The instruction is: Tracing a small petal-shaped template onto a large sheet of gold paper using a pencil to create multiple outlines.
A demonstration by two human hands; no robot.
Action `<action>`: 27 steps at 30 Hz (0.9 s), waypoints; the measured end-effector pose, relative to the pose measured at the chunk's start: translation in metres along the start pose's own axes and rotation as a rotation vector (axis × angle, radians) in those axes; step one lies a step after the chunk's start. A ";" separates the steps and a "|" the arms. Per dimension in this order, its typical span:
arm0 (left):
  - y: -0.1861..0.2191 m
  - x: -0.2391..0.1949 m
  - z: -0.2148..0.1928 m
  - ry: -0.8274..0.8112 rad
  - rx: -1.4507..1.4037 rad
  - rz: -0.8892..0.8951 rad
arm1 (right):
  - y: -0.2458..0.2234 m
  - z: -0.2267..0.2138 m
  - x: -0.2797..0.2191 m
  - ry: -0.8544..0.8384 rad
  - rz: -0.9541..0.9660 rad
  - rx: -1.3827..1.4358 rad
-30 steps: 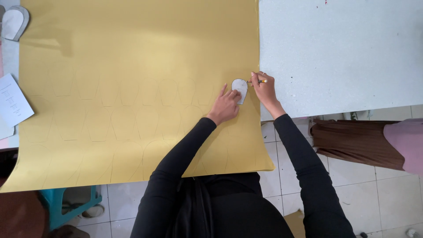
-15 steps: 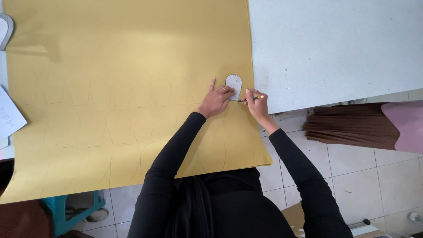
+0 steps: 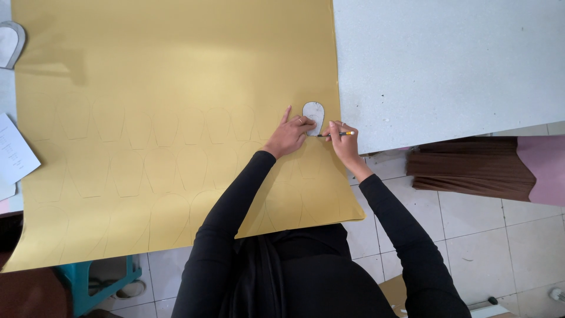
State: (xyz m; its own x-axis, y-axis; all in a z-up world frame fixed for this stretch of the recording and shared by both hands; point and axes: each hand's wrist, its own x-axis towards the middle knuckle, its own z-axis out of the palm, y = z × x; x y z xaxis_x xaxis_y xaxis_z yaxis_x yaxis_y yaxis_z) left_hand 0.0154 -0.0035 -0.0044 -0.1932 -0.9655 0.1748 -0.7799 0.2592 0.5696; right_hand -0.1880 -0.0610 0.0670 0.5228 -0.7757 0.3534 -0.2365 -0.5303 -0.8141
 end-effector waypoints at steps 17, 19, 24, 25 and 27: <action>0.004 0.000 -0.007 -0.025 -0.007 0.001 | 0.013 0.002 0.000 -0.038 0.023 0.088; 0.002 0.000 -0.005 -0.014 -0.005 0.007 | 0.012 -0.004 0.000 -0.003 0.037 0.075; 0.004 -0.002 -0.008 -0.020 -0.012 0.019 | 0.008 -0.020 -0.001 0.125 0.090 0.135; 0.004 -0.003 -0.010 -0.024 -0.016 0.021 | 0.007 -0.024 0.001 0.224 0.102 0.188; 0.003 -0.003 -0.011 -0.017 -0.017 0.029 | -0.010 -0.024 0.006 0.198 0.097 0.188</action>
State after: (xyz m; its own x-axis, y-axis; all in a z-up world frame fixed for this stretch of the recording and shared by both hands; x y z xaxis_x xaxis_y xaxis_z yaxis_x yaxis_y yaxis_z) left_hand 0.0196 0.0002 0.0058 -0.2256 -0.9578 0.1783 -0.7638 0.2875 0.5779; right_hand -0.2018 -0.0683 0.0882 0.3305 -0.8811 0.3382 -0.1118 -0.3924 -0.9130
